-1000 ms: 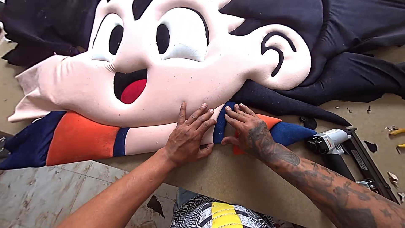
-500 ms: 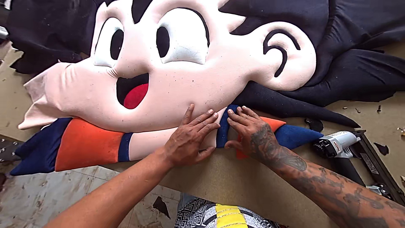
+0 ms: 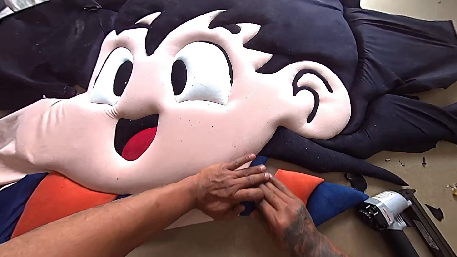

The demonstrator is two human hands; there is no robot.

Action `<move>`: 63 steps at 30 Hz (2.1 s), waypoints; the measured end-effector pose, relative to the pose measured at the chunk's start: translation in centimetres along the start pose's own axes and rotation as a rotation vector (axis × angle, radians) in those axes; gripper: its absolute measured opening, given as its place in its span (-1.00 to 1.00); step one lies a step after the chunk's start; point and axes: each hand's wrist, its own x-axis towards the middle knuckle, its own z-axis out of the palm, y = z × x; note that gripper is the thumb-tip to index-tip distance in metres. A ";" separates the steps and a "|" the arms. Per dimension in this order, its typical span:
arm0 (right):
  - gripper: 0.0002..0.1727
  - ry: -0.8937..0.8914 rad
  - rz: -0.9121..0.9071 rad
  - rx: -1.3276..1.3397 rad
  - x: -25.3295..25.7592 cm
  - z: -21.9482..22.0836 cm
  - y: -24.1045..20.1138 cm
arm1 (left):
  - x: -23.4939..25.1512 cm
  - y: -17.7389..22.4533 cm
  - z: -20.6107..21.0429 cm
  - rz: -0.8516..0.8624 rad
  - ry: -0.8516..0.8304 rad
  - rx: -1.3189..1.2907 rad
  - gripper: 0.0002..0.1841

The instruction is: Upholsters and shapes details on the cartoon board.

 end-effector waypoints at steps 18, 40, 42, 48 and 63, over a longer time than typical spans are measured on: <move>-0.81 -0.114 0.164 0.000 0.4 -1.6 -1.3 | 0.5 -0.7 0.4 -0.037 -0.041 -0.009 -0.20; 0.10 -0.192 0.246 -0.148 3.4 -1.2 3.3 | 0.6 -0.9 0.3 -0.042 -0.021 -0.030 -0.33; 0.03 -0.202 0.231 -0.123 3.7 -1.2 3.3 | 0.5 -0.9 0.5 -0.044 -0.014 -0.064 -0.35; 0.03 -0.181 0.226 -0.121 3.6 -0.9 3.0 | 0.6 -0.8 0.2 -0.044 -0.047 -0.050 -0.32; -0.48 0.102 0.519 0.075 -5.2 -8.4 2.3 | 1.0 -0.1 -0.2 -0.045 -0.076 0.064 -0.39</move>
